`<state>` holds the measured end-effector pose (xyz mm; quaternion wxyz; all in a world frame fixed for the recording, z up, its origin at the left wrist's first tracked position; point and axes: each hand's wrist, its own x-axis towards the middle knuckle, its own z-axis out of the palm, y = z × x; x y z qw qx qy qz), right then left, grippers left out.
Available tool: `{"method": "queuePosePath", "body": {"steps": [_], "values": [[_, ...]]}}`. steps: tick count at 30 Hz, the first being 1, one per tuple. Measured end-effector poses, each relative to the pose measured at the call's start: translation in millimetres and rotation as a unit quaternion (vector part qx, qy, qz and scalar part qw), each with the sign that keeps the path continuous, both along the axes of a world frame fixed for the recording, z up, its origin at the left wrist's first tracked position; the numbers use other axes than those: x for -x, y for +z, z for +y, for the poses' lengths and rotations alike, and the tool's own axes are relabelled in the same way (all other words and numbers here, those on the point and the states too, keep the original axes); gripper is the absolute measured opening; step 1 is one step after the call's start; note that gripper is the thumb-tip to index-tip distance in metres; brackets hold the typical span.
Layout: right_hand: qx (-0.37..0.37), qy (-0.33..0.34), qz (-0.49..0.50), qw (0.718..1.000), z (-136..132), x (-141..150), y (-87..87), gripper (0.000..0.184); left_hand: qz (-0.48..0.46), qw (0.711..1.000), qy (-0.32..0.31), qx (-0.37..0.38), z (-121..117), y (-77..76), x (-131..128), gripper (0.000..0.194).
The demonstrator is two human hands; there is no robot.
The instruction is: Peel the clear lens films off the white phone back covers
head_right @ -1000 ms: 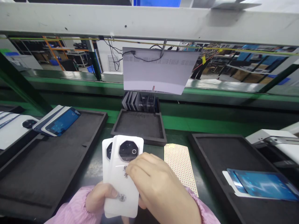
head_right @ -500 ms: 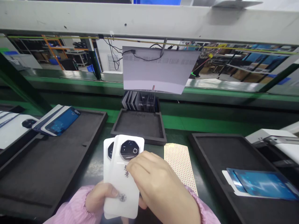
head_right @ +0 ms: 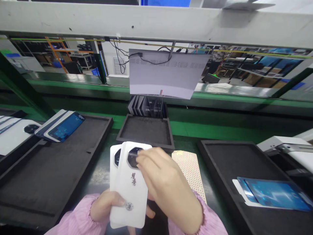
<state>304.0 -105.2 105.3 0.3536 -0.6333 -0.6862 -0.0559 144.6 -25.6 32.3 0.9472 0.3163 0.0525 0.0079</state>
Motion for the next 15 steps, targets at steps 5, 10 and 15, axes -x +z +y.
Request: {"method": "queuePosePath", "body": {"steps": [5, 10, 15], "values": [[0.071, -0.085, 0.047, 0.993, 14.7, -12.7, -10.1, 0.050, 0.000, 1.000, -0.002, 0.008, -1.6, -6.6, -3.6, 0.046], [0.094, -0.109, 0.223, 0.964, 9.5, -27.7, -9.4, 0.022, -0.004, 0.999, 0.018, -0.041, -1.1, -16.3, -6.3, 0.036], [-0.162, -0.272, 0.422, 0.849, -19.6, -74.6, -14.3, 0.024, -0.048, 0.998, 0.036, -0.030, 4.5, -10.8, -1.6, 0.035]]}}
